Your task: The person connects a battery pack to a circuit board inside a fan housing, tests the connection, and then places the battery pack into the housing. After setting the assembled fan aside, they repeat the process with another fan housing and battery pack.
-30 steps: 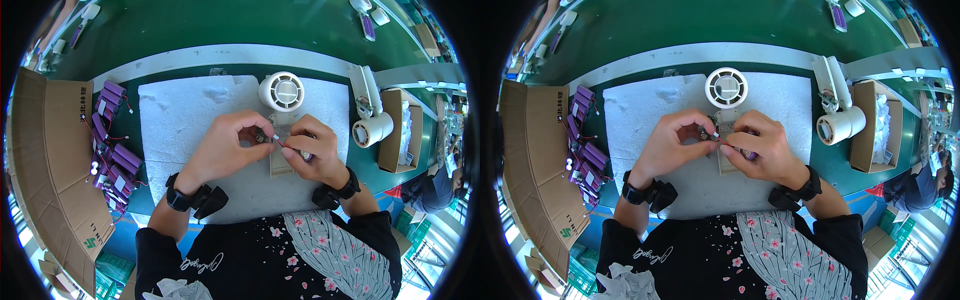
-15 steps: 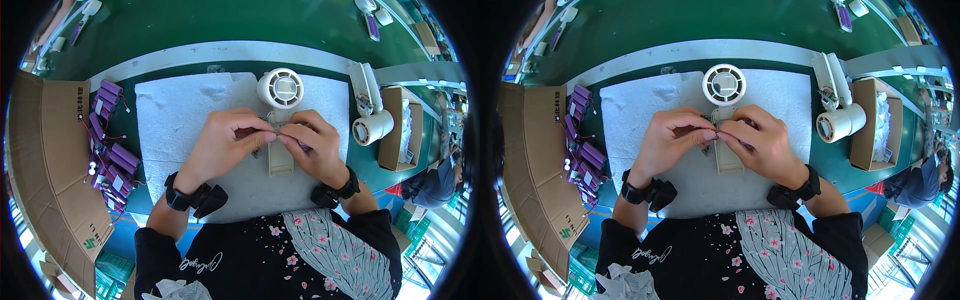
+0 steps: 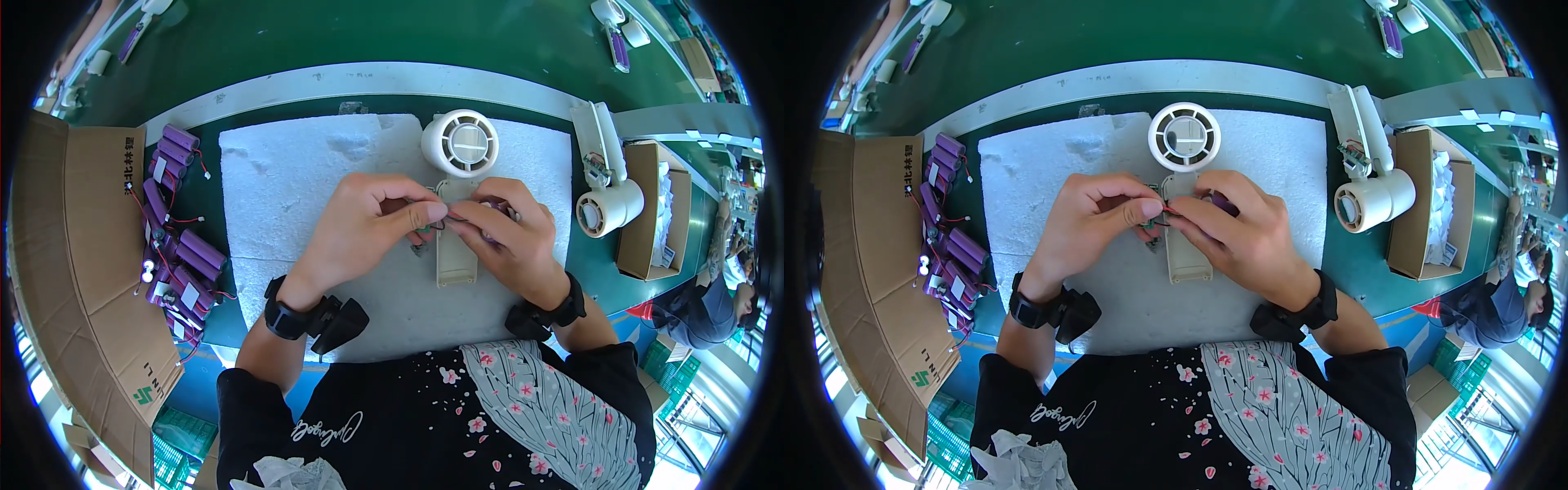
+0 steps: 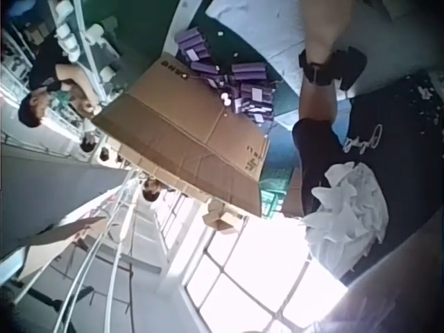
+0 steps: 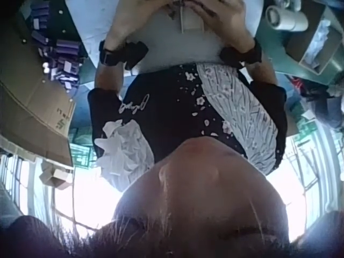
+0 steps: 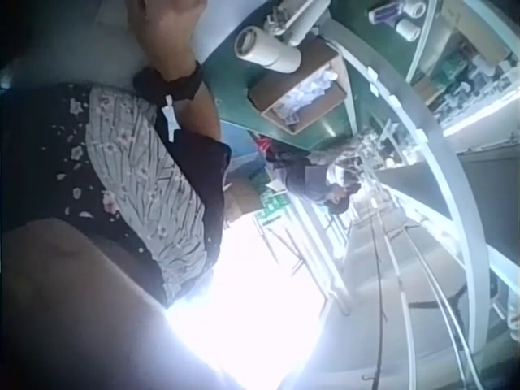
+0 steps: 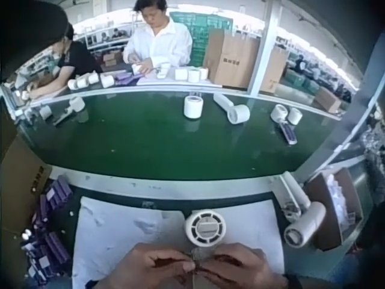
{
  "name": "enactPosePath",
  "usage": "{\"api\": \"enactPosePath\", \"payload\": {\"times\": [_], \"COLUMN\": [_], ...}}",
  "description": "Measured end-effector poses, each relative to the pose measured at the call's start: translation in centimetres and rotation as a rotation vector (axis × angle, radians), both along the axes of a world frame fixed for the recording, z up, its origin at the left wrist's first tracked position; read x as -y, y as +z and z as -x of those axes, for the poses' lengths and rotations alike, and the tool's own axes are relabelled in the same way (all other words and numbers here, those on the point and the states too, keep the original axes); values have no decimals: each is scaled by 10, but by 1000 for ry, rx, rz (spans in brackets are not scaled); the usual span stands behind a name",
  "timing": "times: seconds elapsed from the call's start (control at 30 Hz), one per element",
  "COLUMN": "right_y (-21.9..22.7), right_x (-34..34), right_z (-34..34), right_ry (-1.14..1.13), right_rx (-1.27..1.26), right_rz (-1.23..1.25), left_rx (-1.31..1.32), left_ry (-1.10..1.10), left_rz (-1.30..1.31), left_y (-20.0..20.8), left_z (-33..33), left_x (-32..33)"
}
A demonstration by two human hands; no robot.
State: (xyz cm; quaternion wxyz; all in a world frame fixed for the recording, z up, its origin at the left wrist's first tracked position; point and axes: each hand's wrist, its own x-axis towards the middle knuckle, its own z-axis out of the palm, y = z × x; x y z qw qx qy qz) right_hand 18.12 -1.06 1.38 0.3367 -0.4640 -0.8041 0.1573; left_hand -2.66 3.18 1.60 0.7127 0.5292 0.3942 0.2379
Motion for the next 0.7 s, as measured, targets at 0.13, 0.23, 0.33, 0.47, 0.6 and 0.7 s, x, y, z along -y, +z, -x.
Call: {"api": "enactPosePath", "payload": {"times": [0.13,0.23,0.33,0.47,0.6,0.7], "right_y": [2,1,-1,0,-4,-1], "right_x": [1,2,3,3,2,2], "right_z": [-1,0,1,3,-1,-2], "right_ry": [-17,-19,-22,-31,2,26], "right_rx": [27,20,-34,-33,-94,-56], "right_rz": [6,55,121,158,134,136], "left_rx": [22,34,33,37,82,114], "left_ry": [-17,-35,-50,-79,-103,-111], "left_rz": [12,-3,-23,-54,11,62], "left_y": [-1,-1,-3,-5,-2,-4], "left_z": [1,2,3,6,8,10], "left_x": [0,0,-2,-4,-3,-4]}}
